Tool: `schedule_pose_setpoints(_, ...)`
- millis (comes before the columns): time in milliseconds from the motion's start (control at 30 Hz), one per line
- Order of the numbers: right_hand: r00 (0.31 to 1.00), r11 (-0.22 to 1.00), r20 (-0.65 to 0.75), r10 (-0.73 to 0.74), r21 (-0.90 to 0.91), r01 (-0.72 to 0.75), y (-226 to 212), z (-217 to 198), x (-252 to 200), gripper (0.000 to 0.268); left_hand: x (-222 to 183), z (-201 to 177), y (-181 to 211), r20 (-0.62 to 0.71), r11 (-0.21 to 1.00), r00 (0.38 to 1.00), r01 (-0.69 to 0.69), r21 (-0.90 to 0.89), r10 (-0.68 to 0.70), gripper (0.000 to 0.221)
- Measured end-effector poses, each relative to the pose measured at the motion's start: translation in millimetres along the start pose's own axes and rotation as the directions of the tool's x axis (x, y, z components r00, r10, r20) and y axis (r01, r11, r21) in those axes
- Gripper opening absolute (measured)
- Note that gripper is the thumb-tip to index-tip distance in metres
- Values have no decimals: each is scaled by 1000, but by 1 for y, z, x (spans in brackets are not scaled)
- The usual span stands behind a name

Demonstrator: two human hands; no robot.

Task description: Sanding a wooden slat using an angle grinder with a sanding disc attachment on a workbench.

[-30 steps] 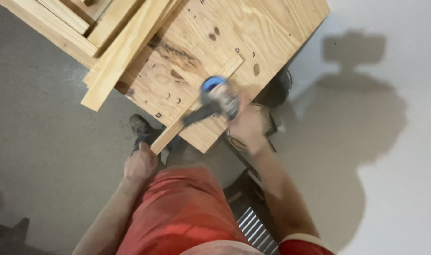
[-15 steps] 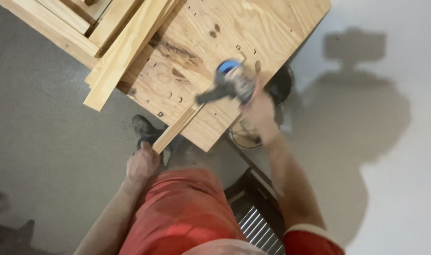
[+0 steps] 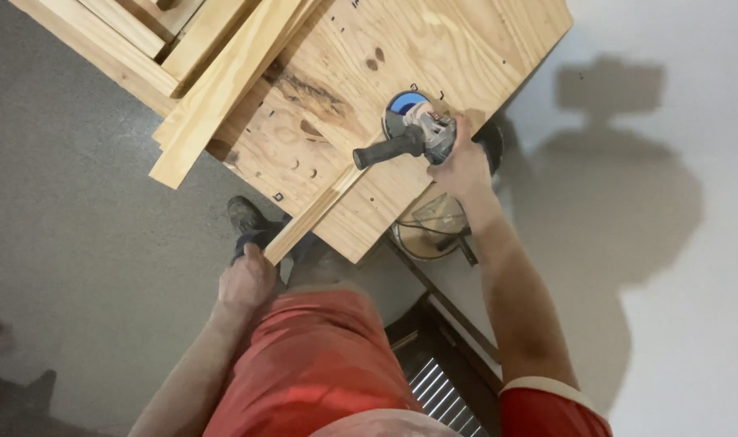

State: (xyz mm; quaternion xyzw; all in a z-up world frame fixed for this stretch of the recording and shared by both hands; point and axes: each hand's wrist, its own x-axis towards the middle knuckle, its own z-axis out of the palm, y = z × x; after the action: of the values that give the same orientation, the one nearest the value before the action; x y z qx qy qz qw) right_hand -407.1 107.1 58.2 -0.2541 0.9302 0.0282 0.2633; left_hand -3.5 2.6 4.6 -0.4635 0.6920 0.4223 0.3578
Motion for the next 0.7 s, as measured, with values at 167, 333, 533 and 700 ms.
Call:
schedule_pose_setpoints(167, 999, 1000, -38, -11, -17, 10, -2, 1, 7, 97, -3, 0, -2, -39, 997, 999, -30, 77, 34, 37)
schedule_pose_setpoints(333, 999, 981, 32, 18, -192, -12, -61, 27, -80, 97, 20, 15, -13, 12, 996, 1000, -24, 82, 23, 48)
schedule_pose_setpoints(533, 940, 969, 261, -220, -54, 242, -94, 55, -155, 75, 32, 25, -23, -10, 997, 999, -42, 69, 43, 53)
schedule_pose_setpoints(700, 982, 993, 177, -59, -95, 77, -74, 49, -118, 69, 30, 35, -27, -60, 992, 996, -57, 115, 65, 47)
